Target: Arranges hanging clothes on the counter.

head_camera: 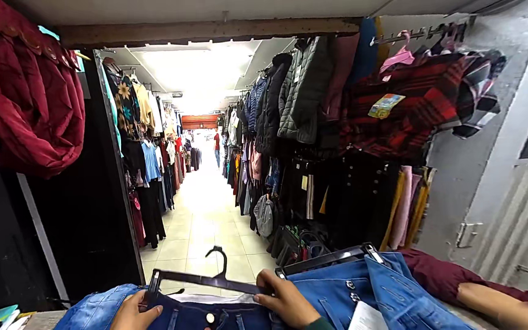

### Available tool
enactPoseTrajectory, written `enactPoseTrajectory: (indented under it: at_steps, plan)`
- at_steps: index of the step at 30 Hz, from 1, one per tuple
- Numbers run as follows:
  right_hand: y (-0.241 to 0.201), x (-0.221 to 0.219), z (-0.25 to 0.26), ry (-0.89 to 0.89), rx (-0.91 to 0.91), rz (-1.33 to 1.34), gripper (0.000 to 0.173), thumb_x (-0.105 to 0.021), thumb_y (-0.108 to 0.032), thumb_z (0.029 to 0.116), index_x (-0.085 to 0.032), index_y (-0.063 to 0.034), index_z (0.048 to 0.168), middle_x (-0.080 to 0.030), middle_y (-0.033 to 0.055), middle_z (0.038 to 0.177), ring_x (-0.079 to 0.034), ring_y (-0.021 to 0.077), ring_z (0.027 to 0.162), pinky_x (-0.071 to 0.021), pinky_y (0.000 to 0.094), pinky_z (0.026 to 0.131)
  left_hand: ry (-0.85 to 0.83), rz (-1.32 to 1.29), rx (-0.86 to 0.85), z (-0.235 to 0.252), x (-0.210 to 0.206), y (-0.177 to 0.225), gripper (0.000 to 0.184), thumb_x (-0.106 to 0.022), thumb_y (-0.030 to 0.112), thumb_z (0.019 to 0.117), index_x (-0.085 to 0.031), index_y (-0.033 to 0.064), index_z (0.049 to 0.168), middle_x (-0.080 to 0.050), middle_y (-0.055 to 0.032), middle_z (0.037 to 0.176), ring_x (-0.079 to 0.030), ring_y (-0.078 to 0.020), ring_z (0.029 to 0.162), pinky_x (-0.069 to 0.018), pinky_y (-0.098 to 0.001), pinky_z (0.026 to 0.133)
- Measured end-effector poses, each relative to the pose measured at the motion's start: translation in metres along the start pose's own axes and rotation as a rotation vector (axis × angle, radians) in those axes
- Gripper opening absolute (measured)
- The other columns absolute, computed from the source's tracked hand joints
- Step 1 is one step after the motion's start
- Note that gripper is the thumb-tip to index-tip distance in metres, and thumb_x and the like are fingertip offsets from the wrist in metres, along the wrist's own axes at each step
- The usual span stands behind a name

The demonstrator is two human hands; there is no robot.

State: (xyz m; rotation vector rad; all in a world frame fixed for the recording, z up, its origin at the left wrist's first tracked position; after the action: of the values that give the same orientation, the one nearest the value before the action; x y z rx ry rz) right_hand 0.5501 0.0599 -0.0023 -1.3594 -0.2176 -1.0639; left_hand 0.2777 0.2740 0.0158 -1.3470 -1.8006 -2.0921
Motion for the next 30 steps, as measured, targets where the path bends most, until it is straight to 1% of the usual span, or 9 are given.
enactPoseTrajectory:
  at_steps: [3,6,9,12,14,17,22,26,30]
  plan:
    - [0.007,0.019,-0.001,0.133,0.0,0.176,0.036,-0.072,-0.022,0.0918,-0.064,-0.0046,0.122,-0.071,0.0094,0.1,-0.068,0.0188,0.086,-0.0561,0.0408,0.079,0.011,-0.008,-0.054,0.0,0.0,0.006,0.044,-0.073,0.0,0.0903,-0.06,-0.0096,0.131,-0.058,-0.0321,0.132,-0.06,-0.0413,0.121,-0.047,-0.0491,0.105]
    - [0.0,0.019,-0.001,0.109,0.018,0.459,0.032,-0.069,-0.019,0.0927,-0.064,-0.0065,0.122,-0.07,-0.0007,0.096,-0.066,0.0067,0.079,-0.0557,0.0271,0.072,0.029,0.089,-0.05,0.0,0.001,0.005,0.036,-0.074,0.005,0.0911,-0.064,-0.0114,0.121,-0.059,-0.0319,0.129,-0.059,-0.0415,0.12,-0.0456,-0.0509,0.106]
    - [-0.017,0.011,-0.002,0.038,0.075,0.667,0.03,-0.061,-0.016,0.0973,-0.061,-0.0052,0.125,-0.069,-0.0007,0.104,-0.069,0.01,0.092,-0.0599,0.0309,0.083,0.078,-0.073,-0.18,-0.013,0.011,0.012,0.025,-0.067,0.0,0.0942,-0.061,-0.012,0.116,-0.065,-0.0282,0.114,-0.064,-0.0347,0.108,-0.0495,-0.0494,0.098]
    - [-0.023,0.009,-0.001,0.015,0.165,0.766,0.027,-0.063,-0.015,0.0965,-0.064,-0.0061,0.122,-0.071,-0.0011,0.107,-0.068,0.0092,0.098,-0.0577,0.0314,0.09,0.096,-0.289,-0.272,-0.031,0.025,0.025,0.02,-0.06,-0.007,0.094,-0.055,-0.0064,0.113,-0.065,-0.0097,0.088,-0.063,-0.0101,0.081,-0.0522,-0.0313,0.077]
    - [-0.018,0.009,-0.002,0.039,0.194,0.765,0.023,-0.067,-0.016,0.0924,-0.068,-0.0079,0.114,-0.072,-0.0019,0.108,-0.068,0.0071,0.101,-0.0562,0.0285,0.091,0.118,-0.406,-0.38,-0.043,0.033,0.03,0.024,-0.059,-0.013,0.0889,-0.055,-0.0087,0.113,-0.066,-0.0025,0.086,-0.063,-0.0003,0.08,-0.0532,-0.0225,0.078]
    - [-0.007,0.004,-0.004,0.002,0.148,0.791,0.015,-0.067,-0.009,0.0899,-0.071,-0.007,0.105,-0.073,0.0017,0.117,-0.067,0.0104,0.114,-0.0527,0.0312,0.102,0.065,-0.479,-0.519,-0.054,0.04,0.037,0.023,-0.056,-0.017,0.0865,-0.054,-0.0019,0.103,-0.066,0.0075,0.082,-0.063,0.0042,0.078,-0.0532,-0.0174,0.076]
    - [0.01,-0.008,-0.004,-0.067,0.031,0.84,0.012,-0.066,-0.003,0.0891,-0.071,-0.0075,0.099,-0.072,0.0006,0.118,-0.066,0.0077,0.11,-0.0538,0.0283,0.097,0.023,-0.583,-0.543,-0.06,0.04,0.04,0.029,-0.051,-0.021,0.0861,-0.054,0.0047,0.098,-0.071,0.0088,0.078,-0.068,0.0017,0.074,-0.0566,-0.019,0.072]
    - [0.014,-0.012,-0.002,-0.123,-0.118,0.552,0.022,-0.07,-0.015,0.0932,-0.062,-0.0054,0.111,-0.066,-0.0018,0.092,-0.063,0.0038,0.082,-0.0531,0.0259,0.079,0.013,-0.577,-0.575,-0.064,0.041,0.044,0.031,-0.051,-0.021,0.0848,-0.055,0.0063,0.098,-0.072,0.0099,0.078,-0.069,0.0023,0.075,-0.0567,-0.0181,0.072]
    - [0.011,-0.014,-0.001,-0.203,-0.091,0.195,0.041,-0.06,-0.032,0.1017,-0.057,-0.0015,0.129,-0.067,0.018,0.109,-0.066,0.0251,0.1,-0.0512,0.0463,0.092,0.014,-0.55,-0.604,-0.065,0.041,0.043,0.031,-0.051,-0.021,0.0843,-0.055,0.0065,0.099,-0.071,0.0096,0.08,-0.068,0.0019,0.076,-0.0566,-0.0182,0.073]
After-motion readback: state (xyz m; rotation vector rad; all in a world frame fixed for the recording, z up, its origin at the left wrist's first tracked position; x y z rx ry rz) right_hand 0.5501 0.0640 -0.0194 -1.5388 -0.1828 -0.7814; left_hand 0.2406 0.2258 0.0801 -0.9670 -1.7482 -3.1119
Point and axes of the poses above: each hand's wrist, its own z-axis towards the middle knuckle, its own x-axis out of the back of the hand, y = z × x, the point moved 5 cm from there along z, towards the middle knuckle
